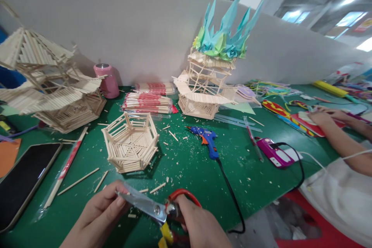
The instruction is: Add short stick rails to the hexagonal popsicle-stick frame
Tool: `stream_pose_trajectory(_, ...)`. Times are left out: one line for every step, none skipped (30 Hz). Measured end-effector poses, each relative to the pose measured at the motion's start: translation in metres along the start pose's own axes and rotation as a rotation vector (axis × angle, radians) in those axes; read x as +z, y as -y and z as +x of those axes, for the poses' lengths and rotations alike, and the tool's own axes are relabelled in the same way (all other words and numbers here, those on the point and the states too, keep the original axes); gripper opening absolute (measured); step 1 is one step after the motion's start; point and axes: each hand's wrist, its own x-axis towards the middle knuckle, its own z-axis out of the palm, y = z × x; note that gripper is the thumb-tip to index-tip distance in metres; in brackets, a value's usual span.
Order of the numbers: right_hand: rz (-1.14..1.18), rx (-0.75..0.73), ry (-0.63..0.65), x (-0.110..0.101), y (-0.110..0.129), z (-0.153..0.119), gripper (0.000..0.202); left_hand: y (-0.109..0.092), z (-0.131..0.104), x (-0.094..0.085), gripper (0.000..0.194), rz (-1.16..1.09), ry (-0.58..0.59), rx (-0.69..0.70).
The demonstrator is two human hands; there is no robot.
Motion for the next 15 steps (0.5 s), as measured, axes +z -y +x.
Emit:
stream_pose_trajectory(-0.004,-0.021,-0.014,0.001,-0.002,0.0,0.05,0.0,0.0,0.0,0.026,0.012,0.007,0.004)
stream_pose_trajectory(-0.017,-0.042,-0.024,0.002,-0.004,0.0,0.047,-0.001,0.0,-0.001,0.026,0.022,0.019,0.008)
stream_pose_trajectory(-0.042,-0.057,-0.03,0.003,-0.006,0.0,0.043,-0.001,0.0,0.0,0.025,0.03,0.023,0.011)
stream_pose_trajectory(-0.076,-0.066,-0.031,0.003,-0.008,0.0,0.04,-0.001,0.0,0.0,0.025,0.036,0.017,0.006)
stream_pose_trajectory(-0.114,-0.068,-0.027,0.004,-0.009,0.001,0.037,-0.002,0.0,0.0,0.026,0.04,0.003,0.003)
stream_pose_trajectory(-0.15,-0.066,-0.023,0.004,-0.009,0.001,0.035,-0.002,0.0,0.001,0.027,0.043,-0.014,-0.002)
stream_pose_trajectory(-0.176,-0.06,-0.023,0.005,-0.009,0.001,0.032,-0.003,0.0,0.001,0.028,0.052,-0.026,-0.004)
stream_pose_trajectory(-0.184,-0.05,-0.025,0.006,-0.009,0.001,0.03,-0.003,-0.001,0.002,0.028,0.067,-0.033,-0.005)
stream_pose_trajectory(-0.17,-0.036,-0.031,0.007,-0.008,0.0,0.029,-0.004,-0.002,0.002,0.029,0.089,-0.039,0.0)
stream_pose_trajectory(-0.133,-0.019,-0.039,0.007,-0.007,0.0,0.028,-0.005,-0.002,0.003,0.029,0.123,-0.037,0.011)
stream_pose_trajectory(-0.082,-0.005,-0.054,0.007,-0.006,-0.001,0.027,-0.007,-0.004,0.004,0.03,0.172,-0.032,0.022)
stream_pose_trajectory(-0.03,0.006,-0.08,0.006,-0.005,-0.002,0.026,-0.008,-0.005,0.005,0.03,0.24,-0.025,0.038)
stream_pose_trajectory(0.011,0.01,-0.117,0.003,-0.004,-0.002,0.026,-0.008,-0.006,0.006,0.03,0.326,-0.025,0.062)
stream_pose_trajectory(0.029,0.01,-0.171,-0.001,-0.004,-0.002,0.027,-0.008,-0.008,0.008,0.029,0.429,-0.029,0.103)
stream_pose_trajectory(0.018,0.014,-0.232,-0.007,-0.004,-0.001,0.028,-0.008,-0.009,0.01,0.027,0.55,-0.033,0.162)
